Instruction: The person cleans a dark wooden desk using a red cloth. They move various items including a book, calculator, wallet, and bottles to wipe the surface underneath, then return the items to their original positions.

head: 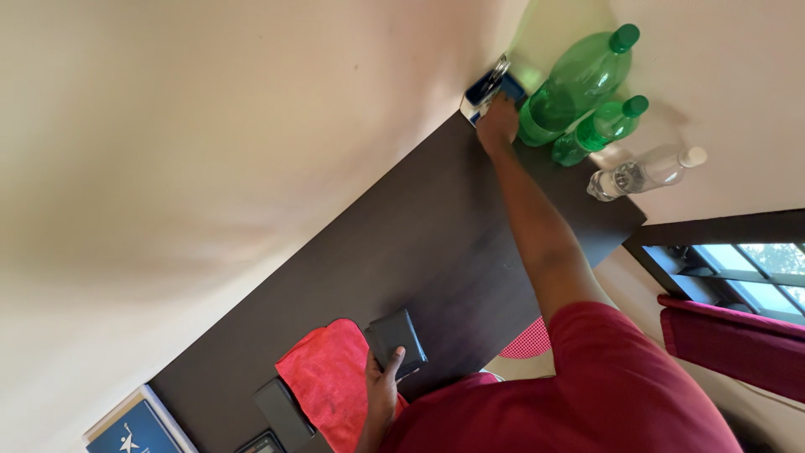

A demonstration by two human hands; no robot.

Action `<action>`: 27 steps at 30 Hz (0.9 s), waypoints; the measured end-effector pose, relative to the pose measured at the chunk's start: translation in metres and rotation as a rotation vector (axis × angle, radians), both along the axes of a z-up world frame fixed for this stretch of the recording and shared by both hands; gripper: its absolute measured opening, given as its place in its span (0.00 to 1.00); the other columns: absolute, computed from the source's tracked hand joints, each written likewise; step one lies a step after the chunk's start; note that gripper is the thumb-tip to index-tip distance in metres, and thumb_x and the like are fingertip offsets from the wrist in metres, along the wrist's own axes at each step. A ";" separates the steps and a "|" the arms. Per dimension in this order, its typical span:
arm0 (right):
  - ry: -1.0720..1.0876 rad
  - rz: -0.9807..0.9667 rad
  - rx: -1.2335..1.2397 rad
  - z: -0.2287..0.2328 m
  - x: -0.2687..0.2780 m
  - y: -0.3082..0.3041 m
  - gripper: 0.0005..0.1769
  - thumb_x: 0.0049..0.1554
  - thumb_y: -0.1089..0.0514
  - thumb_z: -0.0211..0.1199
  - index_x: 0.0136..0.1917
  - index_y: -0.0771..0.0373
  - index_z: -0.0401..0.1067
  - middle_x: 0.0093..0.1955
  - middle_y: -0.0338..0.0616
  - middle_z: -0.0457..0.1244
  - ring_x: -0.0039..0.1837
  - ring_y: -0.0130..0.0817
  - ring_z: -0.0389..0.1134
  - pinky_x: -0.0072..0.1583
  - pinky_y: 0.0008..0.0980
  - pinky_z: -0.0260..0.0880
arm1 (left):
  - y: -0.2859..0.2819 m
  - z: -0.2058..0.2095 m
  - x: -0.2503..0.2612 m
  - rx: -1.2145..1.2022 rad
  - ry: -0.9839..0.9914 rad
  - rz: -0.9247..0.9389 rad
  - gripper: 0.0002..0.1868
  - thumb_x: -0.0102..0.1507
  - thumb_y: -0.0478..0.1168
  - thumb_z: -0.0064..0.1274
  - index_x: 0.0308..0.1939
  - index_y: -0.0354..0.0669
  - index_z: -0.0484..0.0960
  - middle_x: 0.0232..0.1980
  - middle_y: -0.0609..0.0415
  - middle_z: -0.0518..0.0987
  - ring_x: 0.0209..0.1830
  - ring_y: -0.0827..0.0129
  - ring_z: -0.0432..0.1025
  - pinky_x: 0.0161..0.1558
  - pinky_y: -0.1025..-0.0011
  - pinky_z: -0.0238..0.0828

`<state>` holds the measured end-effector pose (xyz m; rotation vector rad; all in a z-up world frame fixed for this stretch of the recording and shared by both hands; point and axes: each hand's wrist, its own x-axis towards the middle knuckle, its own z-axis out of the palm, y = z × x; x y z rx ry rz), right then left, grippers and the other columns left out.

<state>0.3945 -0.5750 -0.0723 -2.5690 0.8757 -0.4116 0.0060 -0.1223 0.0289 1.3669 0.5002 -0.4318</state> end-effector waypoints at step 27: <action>-0.103 0.078 0.220 -0.025 -0.021 0.002 0.49 0.46 0.61 0.79 0.73 0.67 0.55 0.66 0.61 0.63 0.67 0.59 0.65 0.67 0.48 0.67 | -0.009 0.011 0.014 -0.005 0.154 0.004 0.28 0.59 0.42 0.61 0.61 0.37 0.72 0.51 0.48 0.80 0.46 0.63 0.79 0.45 0.60 0.83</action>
